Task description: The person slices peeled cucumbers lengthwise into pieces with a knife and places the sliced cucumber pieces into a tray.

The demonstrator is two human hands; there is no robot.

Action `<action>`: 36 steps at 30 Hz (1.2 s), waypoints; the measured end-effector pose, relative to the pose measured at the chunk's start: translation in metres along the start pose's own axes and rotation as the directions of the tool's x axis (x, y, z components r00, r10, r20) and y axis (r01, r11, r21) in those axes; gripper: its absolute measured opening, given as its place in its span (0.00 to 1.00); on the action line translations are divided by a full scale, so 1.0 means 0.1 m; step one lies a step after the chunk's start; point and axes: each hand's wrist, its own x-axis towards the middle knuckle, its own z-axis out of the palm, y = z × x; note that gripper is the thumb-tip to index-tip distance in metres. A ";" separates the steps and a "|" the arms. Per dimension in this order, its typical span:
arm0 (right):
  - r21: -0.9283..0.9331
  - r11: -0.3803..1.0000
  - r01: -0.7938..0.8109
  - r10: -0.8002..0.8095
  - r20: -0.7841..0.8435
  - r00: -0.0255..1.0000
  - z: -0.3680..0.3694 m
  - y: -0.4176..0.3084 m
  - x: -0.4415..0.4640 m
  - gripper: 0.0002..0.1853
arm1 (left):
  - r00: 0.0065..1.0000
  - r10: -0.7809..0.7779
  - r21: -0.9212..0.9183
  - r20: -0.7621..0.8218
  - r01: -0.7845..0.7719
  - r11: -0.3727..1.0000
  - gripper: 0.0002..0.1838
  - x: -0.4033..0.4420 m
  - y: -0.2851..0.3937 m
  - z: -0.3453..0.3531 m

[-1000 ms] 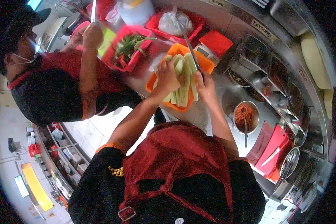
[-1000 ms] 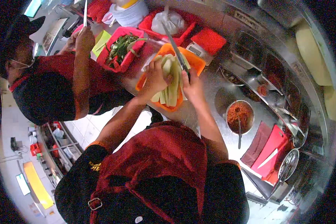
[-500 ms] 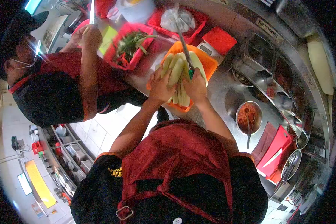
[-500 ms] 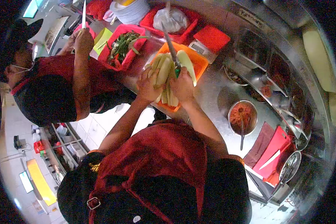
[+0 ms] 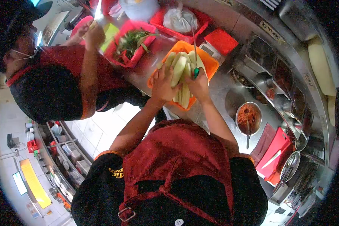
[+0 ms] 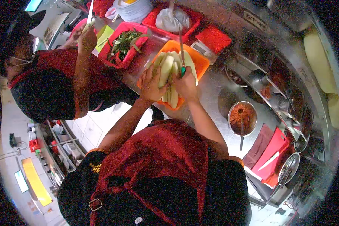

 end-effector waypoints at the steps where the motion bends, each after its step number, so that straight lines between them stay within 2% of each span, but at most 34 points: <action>1: -0.024 0.998 -0.056 0.057 0.047 0.997 -0.02 -0.06 -0.03 0.22 | 1.000 -0.005 -0.002 -0.004 0.005 1.000 0.42 0.01 -0.01 0.00; 4: -0.141 0.989 -0.041 0.051 0.072 0.996 0.06 0.02 -0.04 0.23 | 0.999 0.034 -0.019 0.005 -0.034 0.999 0.41 0.04 -0.05 0.04; 8: -0.236 0.971 -0.022 0.033 0.045 0.998 0.08 0.02 -0.03 0.23 | 0.996 0.060 -0.045 -0.060 -0.063 0.997 0.41 0.04 -0.06 0.11; 11: -0.136 0.991 -0.004 0.005 0.004 1.000 0.02 -0.03 -0.03 0.23 | 0.997 0.041 -0.018 -0.063 -0.042 0.999 0.41 0.04 -0.03 0.09; 13: -0.023 1.000 -0.008 0.003 -0.193 0.981 -0.06 -0.10 -0.05 0.23 | 0.999 0.003 0.006 -0.041 -0.003 1.000 0.40 0.05 0.01 0.07; 14: -0.024 1.000 -0.005 0.001 -0.186 0.983 -0.10 -0.10 -0.04 0.23 | 0.999 -0.002 -0.014 -0.050 0.001 1.000 0.39 0.06 0.02 0.08; 16: 0.080 0.987 0.141 -0.105 -0.349 0.931 -0.18 -0.06 0.03 0.22 | 0.998 -0.004 -0.034 -0.059 0.002 0.999 0.39 0.06 0.03 0.03; 17: 0.216 0.945 0.246 -0.147 -0.392 0.908 -0.19 -0.05 0.08 0.20 | 0.993 0.055 -0.072 -0.102 -0.062 0.995 0.37 0.07 0.03 -0.04; 18: 0.215 0.945 0.245 -0.145 -0.398 0.906 -0.21 -0.04 0.10 0.20 | 0.983 0.112 -0.109 -0.148 -0.129 0.986 0.35 0.10 0.04 -0.10; 19: 0.298 0.896 0.329 -0.197 -0.395 0.897 -0.26 -0.11 0.12 0.18 | 0.982 0.119 -0.112 -0.147 -0.136 0.984 0.35 0.13 0.07 -0.17; 20: 0.379 0.831 0.407 -0.253 -0.395 0.883 -0.33 -0.24 0.12 0.16 | 1.000 0.027 -0.508 0.001 -0.023 0.861 0.35 0.18 0.10 -0.26; 21: 0.377 0.831 0.410 -0.255 -0.396 0.882 -0.41 -0.37 0.09 0.16 | 0.984 0.000 -0.797 0.175 0.142 0.588 0.35 0.21 0.13 -0.35; 22: 0.456 0.856 0.242 -0.160 -0.212 0.964 -0.51 -0.58 0.02 0.15 | 0.985 -0.003 -0.797 0.174 0.143 0.587 0.35 0.25 0.25 -0.46; 23: 0.501 0.864 0.060 -0.062 -0.012 0.998 -0.55 -0.72 -0.03 0.14 | 0.958 0.014 -0.955 0.286 0.284 0.080 0.36 0.30 0.42 -0.56; 24: 0.501 0.863 0.063 -0.067 -0.010 0.998 -0.53 -0.79 -0.03 0.14 | 0.927 0.090 -0.818 0.365 0.365 -0.445 0.37 0.35 0.53 -0.65; 26: 0.479 0.876 -0.062 0.004 0.122 0.993 -0.50 -0.91 0.00 0.13 | 0.904 0.113 -0.767 0.413 0.412 -0.492 0.37 0.33 0.63 -0.81; 27: 0.369 0.929 0.038 -0.083 0.108 0.991 -0.48 -0.86 0.04 0.14 | 0.874 0.142 -0.706 0.465 0.463 -0.535 0.37 0.31 0.67 -0.87; 28: 0.370 0.928 0.044 -0.089 0.104 0.991 -0.53 -0.87 0.05 0.14 | 0.840 0.175 -0.640 0.513 0.511 -0.574 0.38 0.31 0.69 -0.89; 30: 0.243 0.970 -0.006 -0.023 0.119 0.993 -0.61 -0.88 0.01 0.14 | 0.856 0.166 -0.650 0.490 0.486 -0.584 0.40 0.31 0.59 -0.73; 31: 0.318 0.944 0.088 -0.109 0.048 0.993 -0.58 -0.79 -0.03 0.17 | 0.834 0.095 -0.677 0.543 0.502 -0.538 0.40 0.29 0.56 -0.71; 32: 0.320 0.943 0.092 -0.115 0.054 0.992 -0.66 -0.78 -0.10 0.17 | 0.808 0.017 -0.698 0.590 0.520 -0.493 0.41 0.28 0.55 -0.76; 34: -0.016 0.983 0.182 -0.180 0.092 0.979 -0.87 -0.76 -0.28 0.17 | 0.809 -0.067 -0.712 0.585 0.471 -0.520 0.41 0.30 0.46 -0.81; 36: -0.003 0.986 0.164 -0.160 0.192 0.968 -0.96 -0.79 -0.51 0.16 | 0.876 -0.144 -0.745 0.461 0.294 -0.599 0.41 0.39 0.29 -0.78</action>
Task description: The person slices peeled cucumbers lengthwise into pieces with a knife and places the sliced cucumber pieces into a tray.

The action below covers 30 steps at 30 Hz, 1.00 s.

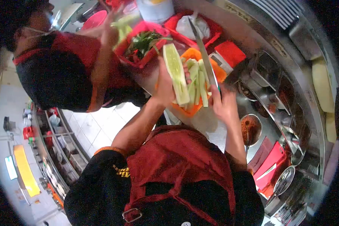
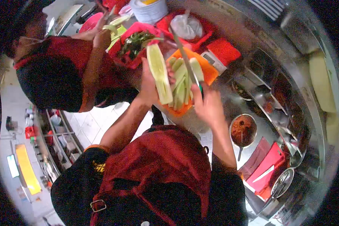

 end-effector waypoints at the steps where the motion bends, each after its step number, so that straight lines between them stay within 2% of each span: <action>1: 0.010 1.000 -0.019 0.018 0.080 0.997 0.01 -0.03 -0.11 0.14 | 0.994 0.110 0.125 -0.020 -0.106 0.986 0.40 -0.06 0.12 0.13; 2: 0.013 1.000 -0.009 0.008 0.092 0.996 0.08 0.00 -0.22 0.14 | 0.992 0.123 0.126 -0.029 -0.118 0.985 0.40 -0.04 0.20 0.17; 4: -0.059 0.985 0.162 -0.163 -0.019 0.986 0.23 0.12 -0.41 0.13 | 0.982 0.185 -0.066 0.033 -0.183 0.981 0.39 0.12 0.37 0.23; 5: -0.058 0.984 0.169 -0.171 -0.014 0.985 0.29 0.13 -0.47 0.13 | 0.978 0.185 -0.173 0.091 -0.168 0.971 0.37 0.16 0.47 0.28; 7: -0.086 0.948 0.305 -0.315 -0.163 0.935 0.39 0.11 -0.53 0.13 | 0.977 0.213 -0.157 0.031 -0.206 0.966 0.34 0.15 0.61 0.49; 8: -0.090 0.946 0.310 -0.321 -0.160 0.933 0.43 0.10 -0.52 0.13 | 0.973 0.231 -0.139 -0.028 -0.233 0.963 0.32 0.13 0.67 0.61; 9: -0.088 0.935 0.344 -0.354 -0.174 0.919 0.46 0.10 -0.51 0.13 | 0.978 0.207 -0.251 0.017 -0.197 0.948 0.26 0.13 0.73 0.66; 10: -0.086 0.922 0.377 -0.387 -0.188 0.903 0.48 0.10 -0.49 0.13 | 0.977 0.211 -0.256 0.021 -0.199 0.946 0.26 0.13 0.75 0.71; 13: -0.081 0.923 0.375 -0.384 -0.180 0.906 0.51 0.11 -0.46 0.15 | 0.966 0.234 -0.282 0.111 -0.195 0.939 0.22 0.10 0.78 0.83; 15: -0.098 0.926 0.364 -0.376 -0.165 0.912 0.52 0.12 -0.42 0.17 | 0.979 0.205 -0.252 -0.004 -0.200 0.947 0.21 0.12 0.78 0.88; 16: -0.108 0.915 0.390 -0.403 -0.185 0.896 0.52 0.12 -0.41 0.18 | 0.978 0.207 -0.255 -0.003 -0.201 0.946 0.21 0.12 0.79 0.88; 18: -0.122 0.901 0.416 -0.433 -0.203 0.878 0.53 0.11 -0.38 0.19 | 0.972 0.212 -0.327 0.096 -0.171 0.929 0.21 0.13 0.81 0.87; 22: -0.161 0.885 0.438 -0.465 -0.242 0.852 0.58 0.18 -0.39 0.20 | 0.971 0.203 -0.376 0.124 -0.143 0.915 0.22 0.03 0.88 0.99; 25: -0.161 0.895 0.415 -0.443 -0.221 0.869 0.56 0.18 -0.36 0.20 | 0.968 0.235 -0.350 0.091 -0.190 0.917 0.25 -0.03 0.84 1.06; 27: -0.139 0.913 0.384 -0.406 -0.216 0.888 0.53 0.13 -0.33 0.19 | 0.978 0.207 -0.297 0.006 -0.195 0.935 0.28 -0.07 0.73 1.12; 29: -0.182 0.938 0.294 -0.325 -0.175 0.929 0.49 0.07 -0.28 0.10 | 0.980 0.195 -0.233 -0.037 -0.198 0.952 0.30 -0.19 0.66 1.25; 30: -0.184 0.937 0.295 -0.327 -0.175 0.929 0.48 0.07 -0.27 0.10 | 0.978 0.191 -0.169 -0.080 -0.203 0.965 0.31 -0.25 0.62 1.30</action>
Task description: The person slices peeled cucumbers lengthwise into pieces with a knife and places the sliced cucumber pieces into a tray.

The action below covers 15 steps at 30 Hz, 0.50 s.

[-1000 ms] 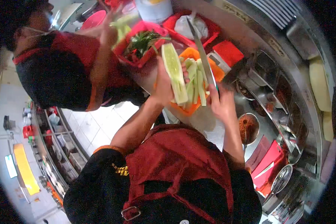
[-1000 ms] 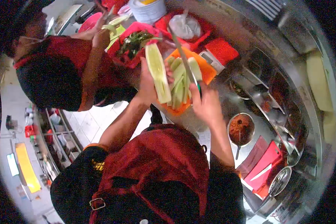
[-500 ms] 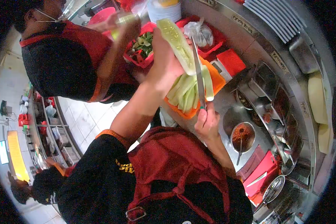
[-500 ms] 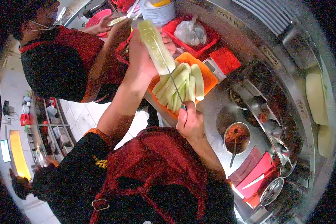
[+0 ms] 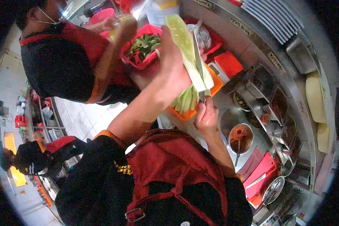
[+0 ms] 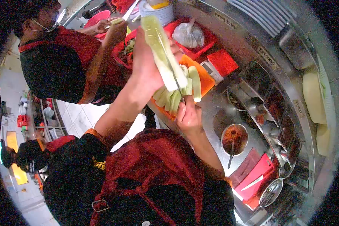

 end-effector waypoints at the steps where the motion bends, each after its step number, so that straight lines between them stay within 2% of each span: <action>1: 0.035 0.999 0.017 -0.017 -0.001 1.000 -0.01 0.01 0.02 0.11 | 1.000 0.003 -0.003 0.003 -0.003 1.000 0.31 -0.04 -0.05 -0.01; 3: 0.069 0.997 0.046 -0.046 -0.002 0.999 -0.02 0.03 0.08 0.12 | 0.995 0.004 0.056 0.100 -0.009 0.998 0.34 -0.11 -0.14 -0.04; 5: 0.104 0.984 0.144 -0.130 -0.124 0.984 0.01 0.04 0.11 0.13 | 0.993 0.013 0.093 0.118 -0.024 0.995 0.35 -0.21 -0.18 -0.02; 7: 0.054 0.983 0.174 -0.166 -0.120 0.979 0.01 0.10 0.11 0.14 | 0.991 0.031 0.161 0.128 -0.051 0.986 0.37 -0.26 -0.22 0.00; 9: 0.003 0.978 0.206 -0.205 -0.116 0.972 -0.01 0.13 0.12 0.14 | 0.987 0.044 0.147 0.157 -0.067 0.987 0.37 -0.26 -0.24 0.00; 11: 0.106 0.970 0.220 -0.211 -0.088 0.974 -0.03 0.13 0.11 0.20 | 0.981 0.057 0.135 0.186 -0.083 0.987 0.37 -0.25 -0.24 0.01; 12: 0.104 0.970 0.222 -0.213 -0.089 0.973 -0.03 0.11 0.12 0.20 | 0.968 0.084 0.158 0.237 -0.123 0.980 0.37 -0.22 -0.21 0.02; 14: 0.058 0.972 0.229 -0.217 -0.161 0.963 -0.02 0.04 0.14 0.21 | 0.951 0.110 0.177 0.291 -0.166 0.970 0.36 -0.17 -0.08 0.07; 15: 0.042 0.968 0.246 -0.233 -0.201 0.951 -0.02 -0.01 0.17 0.21 | 0.921 0.120 0.144 0.371 -0.185 0.972 0.36 -0.15 0.01 0.09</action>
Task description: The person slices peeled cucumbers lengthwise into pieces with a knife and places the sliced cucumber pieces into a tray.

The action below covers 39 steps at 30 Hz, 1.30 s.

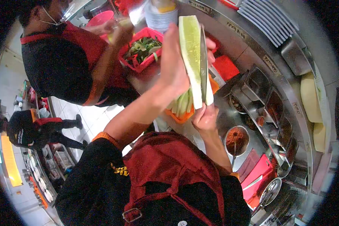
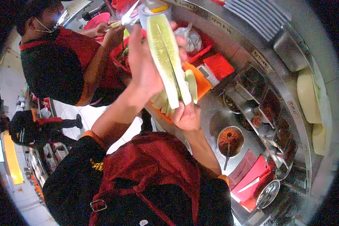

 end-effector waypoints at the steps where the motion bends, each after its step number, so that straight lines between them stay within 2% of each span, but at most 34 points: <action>1: 0.000 1.000 0.001 -0.001 0.000 1.000 -0.01 -0.02 0.00 0.21 | 0.996 0.030 -0.026 0.081 -0.028 0.999 0.35 0.05 0.07 0.00; 2: -0.003 0.995 -0.100 0.100 0.059 0.993 -0.02 -0.05 -0.01 0.21 | 0.997 0.059 0.054 0.039 -0.061 0.997 0.33 0.09 0.10 0.00; 3: -0.012 0.980 -0.199 0.199 0.117 0.973 -0.02 -0.06 -0.02 0.22 | 0.997 0.060 0.054 0.040 -0.062 0.997 0.33 0.13 0.13 -0.01; 5: -0.012 0.989 -0.147 0.148 0.097 0.984 0.01 -0.03 -0.04 0.22 | 0.999 -0.002 -0.078 0.043 0.005 0.997 0.31 0.18 0.20 -0.01; 8: -0.054 0.990 -0.134 0.139 0.104 0.985 0.03 -0.02 -0.08 0.19 | 1.000 -0.021 -0.151 0.004 0.022 0.988 0.29 0.18 0.26 0.00; 12: -0.018 0.982 -0.186 0.187 0.105 0.977 0.03 -0.05 -0.12 0.16 | 0.997 -0.046 -0.147 -0.055 0.037 0.988 0.27 0.16 0.27 0.03; 14: -0.013 0.981 -0.194 0.194 0.109 0.975 0.01 -0.02 -0.13 0.16 | 0.978 -0.128 -0.147 -0.165 0.104 0.984 0.32 0.11 0.24 0.08; 16: -0.088 0.986 -0.140 0.156 0.217 0.964 -0.02 0.04 -0.09 0.20 | 0.978 -0.124 -0.122 -0.167 0.104 0.987 0.32 0.06 0.15 0.11; 17: -0.090 0.985 -0.145 0.161 0.218 0.963 -0.01 0.03 -0.05 0.20 | 0.979 -0.115 -0.097 -0.168 0.100 0.990 0.32 0.03 0.10 0.12; 19: -0.054 0.999 0.006 -0.003 0.067 0.998 0.02 -0.01 0.10 0.16 | 0.983 -0.109 -0.083 -0.146 0.097 0.992 0.30 -0.01 0.00 0.11; 20: -0.007 0.999 -0.054 0.054 -0.026 0.998 0.04 -0.07 0.16 0.14 | 0.987 -0.100 -0.066 -0.124 0.093 0.994 0.27 -0.04 -0.04 0.11; 21: -0.007 0.999 -0.054 0.054 -0.024 0.998 0.06 0.00 0.16 0.14 | 0.987 -0.100 -0.066 -0.125 0.092 0.994 0.27 -0.06 -0.08 0.12; 23: 0.348 0.920 -0.178 0.148 0.111 0.983 0.05 0.08 0.21 0.18 | 0.980 -0.125 -0.008 -0.155 0.125 0.992 0.28 -0.09 -0.12 0.15; 25: 0.420 0.885 -0.202 0.184 0.083 0.979 0.04 0.01 0.26 0.20 | 0.974 -0.146 -0.003 -0.173 0.148 0.989 0.29 -0.11 -0.14 0.14; 27: 0.197 0.976 0.096 -0.073 -0.125 0.990 0.07 -0.02 0.42 0.19 | 0.972 -0.163 0.016 -0.166 0.168 0.986 0.29 -0.13 -0.18 0.12; 30: 0.235 0.961 0.145 -0.101 -0.188 0.977 0.11 -0.08 0.52 0.19 | 0.982 -0.105 0.037 -0.159 0.112 0.993 0.30 -0.12 -0.25 0.06; 31: 0.242 0.960 0.140 -0.097 -0.181 0.979 0.10 -0.08 0.53 0.19 | 0.982 -0.106 0.038 -0.158 0.114 0.993 0.30 -0.13 -0.25 0.06; 33: 0.293 0.952 0.088 -0.058 -0.110 0.992 0.06 -0.08 0.54 0.19 | 0.985 -0.053 0.157 -0.166 0.079 0.984 0.30 -0.16 -0.25 0.06; 37: 0.442 0.888 -0.127 0.076 0.132 0.988 -0.02 -0.05 0.54 0.19 | 0.977 -0.055 0.175 -0.205 0.091 0.980 0.31 -0.15 -0.21 0.08; 39: 0.466 0.865 -0.185 0.098 0.204 0.974 -0.05 -0.07 0.55 0.19 | 0.987 -0.050 0.131 -0.154 0.071 0.989 0.31 -0.12 -0.19 0.05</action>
